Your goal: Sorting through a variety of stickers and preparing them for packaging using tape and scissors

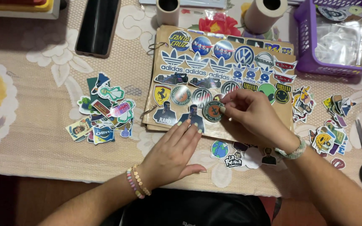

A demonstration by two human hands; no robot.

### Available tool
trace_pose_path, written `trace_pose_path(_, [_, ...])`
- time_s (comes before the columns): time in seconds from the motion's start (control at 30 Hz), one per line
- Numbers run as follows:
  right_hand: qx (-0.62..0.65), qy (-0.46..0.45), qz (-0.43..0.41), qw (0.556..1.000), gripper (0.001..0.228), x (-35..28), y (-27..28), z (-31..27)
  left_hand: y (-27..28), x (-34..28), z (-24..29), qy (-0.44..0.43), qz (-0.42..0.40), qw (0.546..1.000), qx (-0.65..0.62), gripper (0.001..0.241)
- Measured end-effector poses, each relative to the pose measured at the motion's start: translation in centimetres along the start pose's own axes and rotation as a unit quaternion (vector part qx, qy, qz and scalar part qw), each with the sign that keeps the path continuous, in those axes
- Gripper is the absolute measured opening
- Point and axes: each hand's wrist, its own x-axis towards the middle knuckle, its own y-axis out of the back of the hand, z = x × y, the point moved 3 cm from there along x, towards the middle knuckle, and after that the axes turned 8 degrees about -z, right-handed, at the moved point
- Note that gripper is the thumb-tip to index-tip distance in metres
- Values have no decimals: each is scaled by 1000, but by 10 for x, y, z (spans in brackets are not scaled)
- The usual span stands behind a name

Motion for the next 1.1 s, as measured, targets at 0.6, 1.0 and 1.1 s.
trace_pose_path(0.6, [-57, -13, 7, 998, 11, -3, -5, -2, -7, 0, -1, 6, 15, 1000, -5, 78])
trace_pose_path(1.0, [-163, -11, 25, 986, 10, -4, -11, -10, -6, 1, -2, 5, 14, 1000, -8, 71])
trace_pose_path(1.1, [-180, -11, 30, 983, 11, -4, -12, -12, -9, 0, -2, 6, 9, 1000, 7, 72])
